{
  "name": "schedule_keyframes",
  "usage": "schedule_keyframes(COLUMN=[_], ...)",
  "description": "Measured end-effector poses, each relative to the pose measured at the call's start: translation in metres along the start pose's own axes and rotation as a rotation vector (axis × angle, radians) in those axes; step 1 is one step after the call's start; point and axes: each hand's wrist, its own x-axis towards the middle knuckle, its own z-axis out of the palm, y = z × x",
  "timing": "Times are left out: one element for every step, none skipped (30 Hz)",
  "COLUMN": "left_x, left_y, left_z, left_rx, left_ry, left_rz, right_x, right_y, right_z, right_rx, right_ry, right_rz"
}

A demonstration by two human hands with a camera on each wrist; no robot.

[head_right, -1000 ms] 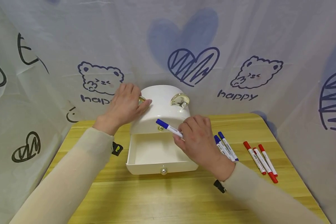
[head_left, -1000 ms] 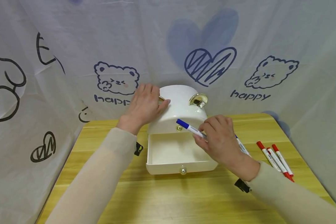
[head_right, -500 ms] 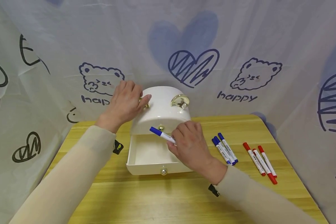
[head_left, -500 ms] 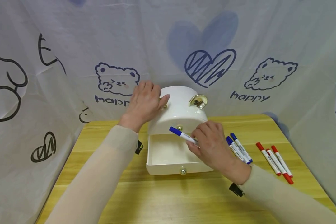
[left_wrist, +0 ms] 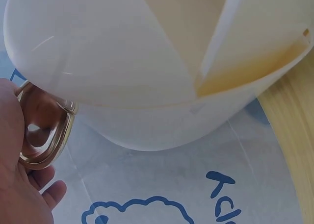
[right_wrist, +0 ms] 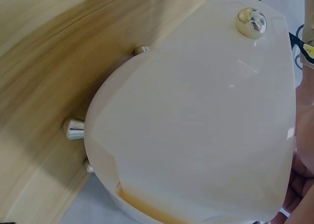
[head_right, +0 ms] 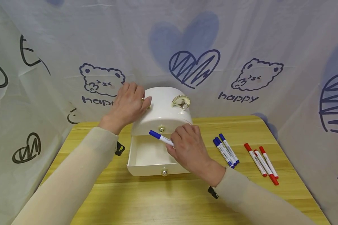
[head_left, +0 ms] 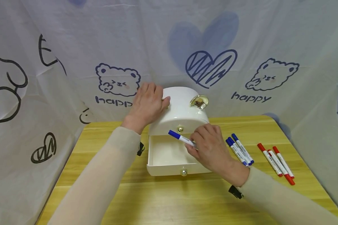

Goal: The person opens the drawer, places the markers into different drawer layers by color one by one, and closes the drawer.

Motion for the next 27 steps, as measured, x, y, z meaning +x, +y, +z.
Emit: schedule_keyframes(left_x=[0.0,0.0,0.0,0.0,0.0,0.0,0.0,0.0,0.0,0.0,0.0,0.0,0.0,0.0,0.0,0.0,0.0,0.0,0.0,0.0,0.0,0.0,0.0,0.0,0.0,0.0,0.0], left_y=[0.0,0.0,0.0,0.0,0.001,0.001,0.001,0.001,0.001,0.001,0.002,0.002,0.002,0.002,0.001,0.001,0.001,0.001,0.001,0.001,0.001,0.001,0.001,0.001,0.001,0.001,0.001], left_z=[0.0,0.0,0.0,0.0,0.0,0.0,-0.001,-0.001,-0.001,-0.001,-0.001,-0.001,-0.001,-0.001,-0.001,-0.001,-0.001,-0.001,-0.001,-0.001,-0.001,-0.001,-0.001,-0.001,-0.001,0.0,0.0], left_rx=[-0.002,-0.005,-0.008,-0.009,-0.011,-0.012,-0.013,-0.014,-0.013,-0.011,-0.01,-0.008,-0.005,-0.005,-0.004,-0.004,-0.005,-0.006,-0.007,-0.008,-0.008,-0.009,-0.008,-0.008,-0.007,-0.007,-0.007], left_ry=[-0.002,-0.007,-0.01,-0.014,-0.016,-0.018,-0.02,-0.023,-0.023,-0.023,-0.021,-0.02,-0.018,-0.016,-0.016,-0.018,-0.019,-0.021,-0.023,-0.026,-0.029,-0.031,-0.031,-0.031,-0.03,-0.029,-0.028], left_rz=[-0.002,-0.004,-0.006,-0.007,-0.009,-0.009,-0.01,-0.011,-0.011,-0.011,-0.01,-0.009,-0.008,-0.008,-0.008,-0.009,-0.009,-0.009,-0.01,-0.011,-0.012,-0.012,-0.011,-0.01,-0.009,-0.008,-0.006], right_x=[0.0,0.001,0.002,0.002,0.003,0.004,0.005,0.005,0.006,0.007,0.007,0.007,0.008,0.008,0.008,0.008,0.007,0.007,0.007,0.007,0.007,0.007,0.007,0.007,0.007,0.007,0.007], right_y=[0.0,-0.001,-0.001,-0.001,-0.002,-0.002,-0.002,-0.003,-0.003,-0.004,-0.004,-0.005,-0.005,-0.005,-0.006,-0.006,-0.007,-0.007,-0.007,-0.007,-0.007,-0.008,-0.008,-0.008,-0.008,-0.008,-0.008], right_z=[-0.001,-0.001,-0.002,-0.002,-0.003,-0.003,-0.004,-0.004,-0.004,-0.004,-0.003,-0.002,-0.001,0.0,0.001,0.002,0.003,0.004,0.004,0.005,0.005,0.006,0.006,0.007,0.007,0.007,0.007], right_rx=[-0.007,-0.013,-0.022,-0.03,-0.036,-0.041,-0.047,-0.052,-0.056,-0.057,-0.059,-0.06,-0.061,-0.062,-0.062,-0.062,-0.064,-0.065,-0.065,-0.066,-0.067,-0.067,-0.067,-0.066,-0.064,-0.063,-0.062], right_ry=[-0.013,-0.028,-0.044,-0.061,-0.077,-0.089,-0.101,-0.111,-0.119,-0.125,-0.128,-0.13,-0.131,-0.131,-0.132,-0.132,-0.131,-0.131,-0.131,-0.131,-0.131,-0.13,-0.13,-0.13,-0.131,-0.133,-0.135], right_rz=[0.001,0.003,0.005,0.008,0.012,0.016,0.019,0.022,0.024,0.025,0.024,0.023,0.02,0.018,0.017,0.015,0.013,0.011,0.011,0.01,0.008,0.006,0.005,0.004,0.004,0.004,0.004])
